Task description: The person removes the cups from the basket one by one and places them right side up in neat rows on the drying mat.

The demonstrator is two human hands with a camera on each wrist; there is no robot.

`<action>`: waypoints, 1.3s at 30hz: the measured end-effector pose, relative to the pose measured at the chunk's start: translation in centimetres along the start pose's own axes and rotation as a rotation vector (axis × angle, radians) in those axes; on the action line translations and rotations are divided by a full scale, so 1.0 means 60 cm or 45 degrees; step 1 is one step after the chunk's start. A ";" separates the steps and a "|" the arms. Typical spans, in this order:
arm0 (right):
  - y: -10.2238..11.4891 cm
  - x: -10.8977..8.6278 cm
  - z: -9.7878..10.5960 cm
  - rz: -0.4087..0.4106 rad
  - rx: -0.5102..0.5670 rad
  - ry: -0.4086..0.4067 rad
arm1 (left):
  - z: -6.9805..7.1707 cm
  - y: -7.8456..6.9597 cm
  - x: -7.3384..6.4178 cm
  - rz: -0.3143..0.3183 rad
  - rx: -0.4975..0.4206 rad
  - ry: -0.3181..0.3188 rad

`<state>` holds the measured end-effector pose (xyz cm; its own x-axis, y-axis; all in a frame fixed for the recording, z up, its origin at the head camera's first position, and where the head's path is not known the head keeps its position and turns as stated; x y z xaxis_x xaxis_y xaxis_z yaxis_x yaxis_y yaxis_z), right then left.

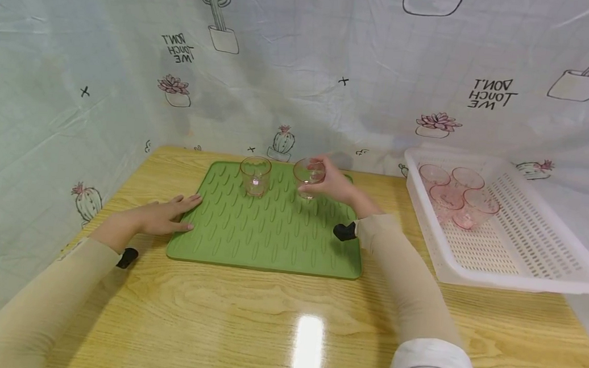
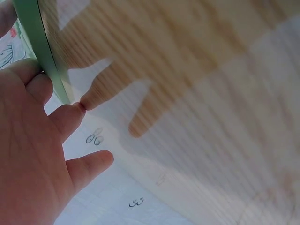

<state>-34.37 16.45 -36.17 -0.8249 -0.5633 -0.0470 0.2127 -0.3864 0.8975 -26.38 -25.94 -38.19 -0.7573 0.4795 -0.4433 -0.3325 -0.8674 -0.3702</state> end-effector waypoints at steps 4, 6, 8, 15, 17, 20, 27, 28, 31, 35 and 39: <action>-0.004 0.010 -0.007 -0.019 0.003 0.001 | 0.000 0.001 0.001 -0.001 0.008 0.000; -0.007 0.016 -0.010 -0.027 0.001 0.008 | 0.000 0.001 0.002 0.001 0.010 0.003; -0.009 0.022 -0.013 -0.030 0.003 0.010 | 0.001 0.001 0.001 0.003 0.007 0.008; -0.013 0.037 -0.026 -0.027 0.000 -0.008 | 0.001 0.002 0.004 0.010 0.005 0.027; -0.016 0.041 -0.030 -0.029 0.001 -0.018 | 0.001 0.002 0.004 0.010 0.007 0.026; -0.019 0.045 -0.036 -0.041 0.030 -0.037 | 0.001 0.003 0.005 0.007 0.012 0.023; -0.015 0.047 -0.044 -0.066 0.083 -0.061 | 0.003 0.003 0.007 0.005 0.011 0.019; -0.014 0.047 -0.044 -0.067 0.086 -0.064 | 0.003 0.003 0.007 0.005 0.012 0.017; -0.014 0.048 -0.044 -0.074 0.088 -0.064 | 0.003 0.004 0.009 0.003 0.012 0.011; -0.018 0.049 -0.042 -0.092 0.105 -0.051 | 0.003 0.004 0.010 0.005 0.017 0.016; -0.022 0.049 -0.040 -0.095 0.137 -0.030 | 0.003 0.003 0.009 0.010 0.020 0.021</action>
Point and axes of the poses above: each hand's wrist, its own x-axis towards the middle knuckle, its own z-axis out of the back of the hand, y = z × x, the point moved 1 cm from there along x, towards the middle knuckle, and after that the axes turned 5 degrees about y, right-handed, at the moved point
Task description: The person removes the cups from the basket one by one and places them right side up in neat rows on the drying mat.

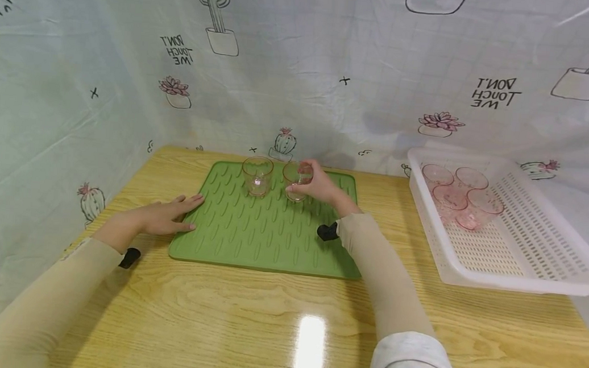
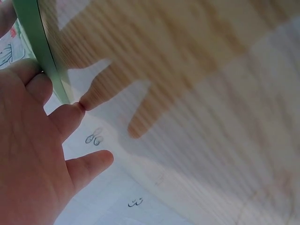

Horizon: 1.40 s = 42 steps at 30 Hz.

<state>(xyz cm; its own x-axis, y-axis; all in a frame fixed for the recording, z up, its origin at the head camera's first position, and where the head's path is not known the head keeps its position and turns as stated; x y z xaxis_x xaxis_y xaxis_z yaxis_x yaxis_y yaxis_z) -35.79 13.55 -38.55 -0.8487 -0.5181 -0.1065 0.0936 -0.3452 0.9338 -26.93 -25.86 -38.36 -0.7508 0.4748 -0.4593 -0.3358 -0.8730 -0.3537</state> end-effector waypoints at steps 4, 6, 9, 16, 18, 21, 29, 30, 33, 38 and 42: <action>0.000 -0.003 -0.001 0.005 0.017 0.010 | -0.001 -0.001 -0.001 0.000 -0.005 -0.005; 0.000 -0.002 -0.001 0.007 0.012 0.011 | -0.002 -0.001 -0.001 0.000 -0.010 -0.008; 0.000 -0.002 -0.002 0.012 0.002 0.017 | -0.003 -0.001 -0.002 -0.001 -0.014 -0.010; -0.002 -0.001 -0.003 0.020 -0.018 0.027 | -0.006 -0.001 -0.004 0.003 -0.025 -0.010; -0.003 -0.001 -0.003 0.017 -0.021 0.030 | -0.006 -0.002 -0.004 0.003 -0.032 -0.007; -0.004 -0.001 -0.002 0.015 -0.018 0.033 | -0.006 -0.002 -0.004 0.003 -0.031 -0.006; -0.002 -0.004 0.003 0.025 -0.030 0.038 | -0.005 -0.001 -0.004 0.001 -0.031 -0.012; -0.001 -0.004 0.005 0.025 -0.036 0.038 | -0.005 -0.001 -0.004 0.001 -0.027 -0.011; 0.000 -0.007 0.011 0.033 -0.050 0.039 | -0.004 -0.001 -0.004 0.000 -0.019 -0.011; 0.004 -0.013 0.020 0.050 -0.053 0.061 | -0.003 -0.004 -0.007 0.002 -0.031 -0.009; 0.010 -0.020 0.026 0.051 -0.087 0.070 | -0.002 -0.006 -0.008 0.009 -0.037 -0.010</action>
Point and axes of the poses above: each hand's wrist, its own x-axis towards the middle knuckle, its own z-axis out of the back of the hand, y = z × x, the point moved 1 cm from there along x, towards the middle knuckle, and after that the axes turned 5 degrees about y, right-handed, at the moved point
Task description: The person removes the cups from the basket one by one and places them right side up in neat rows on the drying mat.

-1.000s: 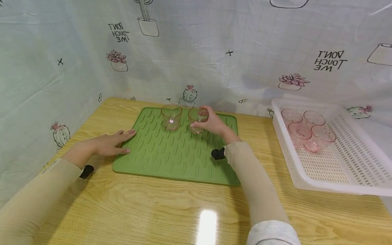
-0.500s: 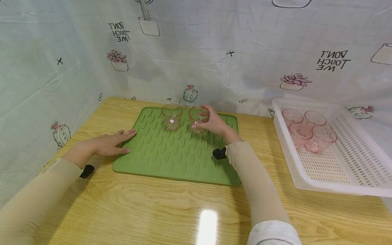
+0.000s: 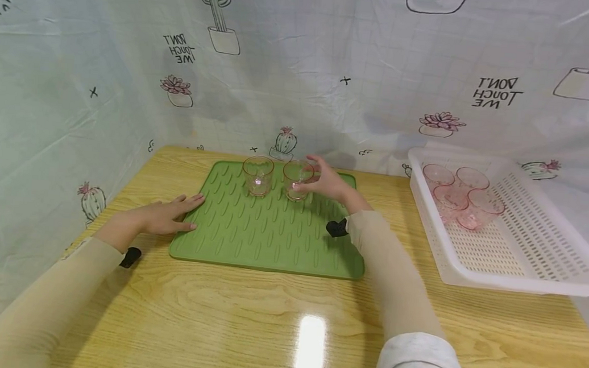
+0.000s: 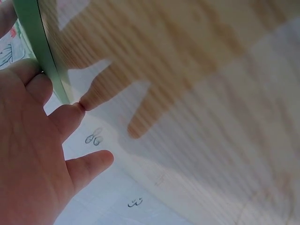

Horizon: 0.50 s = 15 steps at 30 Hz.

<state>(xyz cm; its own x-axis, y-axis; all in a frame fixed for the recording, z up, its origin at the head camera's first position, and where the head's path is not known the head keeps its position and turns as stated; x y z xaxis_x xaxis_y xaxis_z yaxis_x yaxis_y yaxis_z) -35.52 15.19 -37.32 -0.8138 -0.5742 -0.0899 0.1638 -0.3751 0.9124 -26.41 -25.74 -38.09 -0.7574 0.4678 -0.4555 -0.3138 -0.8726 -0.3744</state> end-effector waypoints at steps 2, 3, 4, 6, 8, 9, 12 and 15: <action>0.001 -0.004 0.004 -0.009 -0.020 -0.003 | 0.000 0.000 -0.001 0.000 0.002 -0.001; 0.002 -0.005 0.006 -0.014 -0.029 -0.002 | 0.000 0.000 -0.001 -0.001 0.004 -0.002; 0.002 -0.007 0.008 -0.021 -0.035 -0.001 | 0.000 0.000 -0.001 -0.003 0.004 -0.003; 0.003 -0.011 0.012 -0.032 -0.048 0.004 | 0.000 0.001 0.000 -0.004 0.008 -0.004; 0.003 -0.014 0.015 -0.043 -0.059 0.005 | -0.001 0.003 0.001 -0.006 0.013 -0.006; 0.004 -0.016 0.018 -0.044 -0.067 0.005 | -0.001 0.003 0.000 -0.010 0.014 -0.009; 0.006 -0.022 0.024 -0.036 -0.079 0.001 | -0.002 0.003 0.001 -0.014 0.016 -0.007; 0.011 -0.027 0.031 -0.026 -0.090 0.008 | -0.002 0.002 0.002 -0.012 0.013 -0.002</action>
Point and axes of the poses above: each hand's wrist, its own x-axis towards the middle knuckle, its own z-axis out of the back of the hand, y = z × x, the point moved 1 cm from there along x, towards the middle knuckle, and after that the axes turned 5 degrees about y, right-handed, at the moved point
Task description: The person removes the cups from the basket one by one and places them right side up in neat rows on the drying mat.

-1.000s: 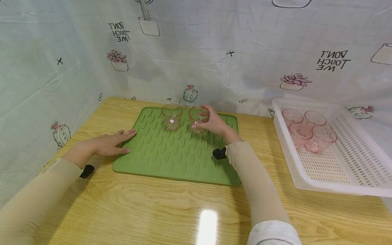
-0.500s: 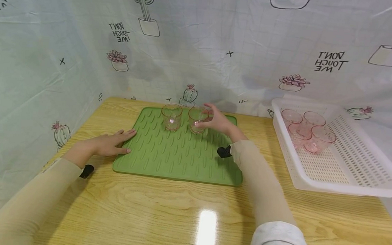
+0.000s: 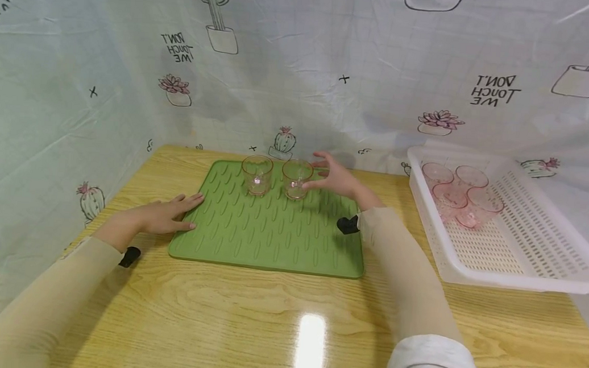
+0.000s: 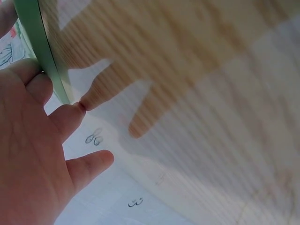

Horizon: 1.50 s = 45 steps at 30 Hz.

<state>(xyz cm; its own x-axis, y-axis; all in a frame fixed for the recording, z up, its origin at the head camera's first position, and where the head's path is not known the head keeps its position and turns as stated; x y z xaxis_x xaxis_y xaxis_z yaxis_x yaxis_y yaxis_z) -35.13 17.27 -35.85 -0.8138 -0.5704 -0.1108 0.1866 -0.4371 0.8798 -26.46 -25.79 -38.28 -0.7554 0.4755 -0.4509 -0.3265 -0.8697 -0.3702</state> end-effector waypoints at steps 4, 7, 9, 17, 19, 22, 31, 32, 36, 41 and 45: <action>0.007 -0.004 0.011 0.000 -0.036 0.008 | -0.001 0.003 0.003 0.013 0.004 0.007; 0.016 -0.009 0.020 -0.001 -0.068 0.017 | -0.001 0.004 0.004 0.017 0.006 0.007; 0.023 -0.015 0.026 -0.008 -0.087 0.020 | 0.000 0.004 0.004 0.014 0.007 0.007; 0.040 -0.037 0.057 -0.038 -0.165 0.002 | 0.002 0.006 0.006 0.009 0.013 0.008; 0.044 -0.043 0.067 -0.042 -0.173 -0.017 | 0.002 0.006 0.007 0.008 0.010 0.008; 0.052 -0.053 0.081 -0.044 -0.166 -0.031 | 0.001 0.008 0.007 0.011 0.011 0.013; 0.066 -0.091 0.119 -0.002 -0.193 -0.072 | 0.001 0.003 0.004 0.013 0.001 0.015; 0.067 -0.096 0.123 0.000 -0.199 -0.078 | 0.001 0.003 0.004 0.008 -0.001 0.013; 0.069 -0.117 0.139 -0.006 -0.205 -0.096 | 0.001 0.006 0.005 0.010 -0.001 0.011; 0.067 -0.149 0.160 -0.051 -0.217 -0.125 | 0.002 0.009 0.006 0.003 0.001 0.007; 0.064 -0.174 0.175 -0.080 -0.246 -0.163 | 0.005 0.007 0.008 -0.001 -0.002 0.014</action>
<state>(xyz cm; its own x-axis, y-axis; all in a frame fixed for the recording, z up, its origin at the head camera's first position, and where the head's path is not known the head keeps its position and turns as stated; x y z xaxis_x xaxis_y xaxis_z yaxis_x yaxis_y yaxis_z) -31.67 28.86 -26.45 -0.8879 -0.4506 -0.0924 0.2251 -0.6009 0.7670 -27.16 -25.96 -38.40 -0.7488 0.4777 -0.4595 -0.3263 -0.8691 -0.3719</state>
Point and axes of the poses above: each hand's wrist, its own x-axis towards the middle knuckle, its own z-axis out of the back of the hand, y = z × x, the point moved 1 cm from there along x, towards the middle knuckle, and after that the axes turned 5 degrees about y, right-handed, at the moved point
